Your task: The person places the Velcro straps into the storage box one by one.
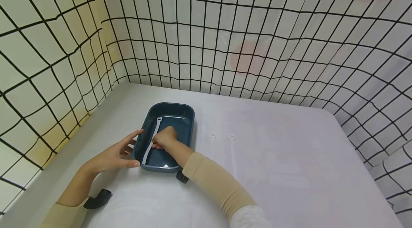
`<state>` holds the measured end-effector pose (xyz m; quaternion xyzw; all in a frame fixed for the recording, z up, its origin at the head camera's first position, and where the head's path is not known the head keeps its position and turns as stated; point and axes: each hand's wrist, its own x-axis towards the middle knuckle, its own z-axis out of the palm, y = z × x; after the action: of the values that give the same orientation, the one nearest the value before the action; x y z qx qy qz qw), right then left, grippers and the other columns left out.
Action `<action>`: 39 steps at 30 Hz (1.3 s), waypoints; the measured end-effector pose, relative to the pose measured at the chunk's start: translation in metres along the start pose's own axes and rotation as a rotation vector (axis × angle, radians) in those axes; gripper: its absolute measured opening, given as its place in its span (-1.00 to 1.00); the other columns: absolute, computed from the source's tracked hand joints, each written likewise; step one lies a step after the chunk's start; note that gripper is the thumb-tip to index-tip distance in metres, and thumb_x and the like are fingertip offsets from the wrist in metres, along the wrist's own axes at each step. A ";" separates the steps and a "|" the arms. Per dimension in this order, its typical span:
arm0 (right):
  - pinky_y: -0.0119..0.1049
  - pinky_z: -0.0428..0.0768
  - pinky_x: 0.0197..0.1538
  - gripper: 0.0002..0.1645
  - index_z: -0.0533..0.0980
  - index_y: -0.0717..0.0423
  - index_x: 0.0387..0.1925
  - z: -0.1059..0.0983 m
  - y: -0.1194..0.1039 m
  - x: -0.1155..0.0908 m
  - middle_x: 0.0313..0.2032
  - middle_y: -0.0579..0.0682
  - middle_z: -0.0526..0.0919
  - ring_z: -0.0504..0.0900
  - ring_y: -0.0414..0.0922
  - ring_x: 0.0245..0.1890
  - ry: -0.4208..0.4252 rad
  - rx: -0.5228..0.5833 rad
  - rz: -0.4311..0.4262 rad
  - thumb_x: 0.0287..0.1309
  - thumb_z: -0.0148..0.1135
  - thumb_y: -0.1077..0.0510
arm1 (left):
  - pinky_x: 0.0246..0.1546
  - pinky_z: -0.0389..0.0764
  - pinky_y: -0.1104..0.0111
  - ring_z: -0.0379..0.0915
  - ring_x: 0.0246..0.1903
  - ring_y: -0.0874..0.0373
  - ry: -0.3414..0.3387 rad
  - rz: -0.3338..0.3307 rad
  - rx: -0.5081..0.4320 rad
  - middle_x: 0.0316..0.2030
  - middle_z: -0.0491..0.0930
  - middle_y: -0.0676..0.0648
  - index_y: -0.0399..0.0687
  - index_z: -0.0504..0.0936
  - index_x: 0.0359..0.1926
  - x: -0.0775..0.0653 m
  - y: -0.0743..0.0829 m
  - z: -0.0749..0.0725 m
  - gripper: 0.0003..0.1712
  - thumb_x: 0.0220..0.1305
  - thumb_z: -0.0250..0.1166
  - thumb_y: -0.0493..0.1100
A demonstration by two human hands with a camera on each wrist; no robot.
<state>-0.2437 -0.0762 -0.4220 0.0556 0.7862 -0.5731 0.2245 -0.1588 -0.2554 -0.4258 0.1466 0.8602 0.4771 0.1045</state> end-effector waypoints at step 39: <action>-0.45 0.58 -0.52 -0.90 0.59 0.30 -0.36 -0.015 -0.002 -0.013 -0.57 0.05 0.63 0.60 -0.24 -0.66 -0.033 0.135 -0.131 0.11 0.34 0.30 | -0.09 0.49 0.11 0.50 -0.19 0.02 -0.014 0.003 -0.009 0.04 0.42 -0.26 0.13 -0.02 0.53 -0.002 0.002 0.001 0.15 0.05 0.50 -0.02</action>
<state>-0.2375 -0.0606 -0.4113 0.0096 0.7441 -0.6388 0.1953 -0.1566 -0.2547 -0.4244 0.1508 0.8571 0.4801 0.1103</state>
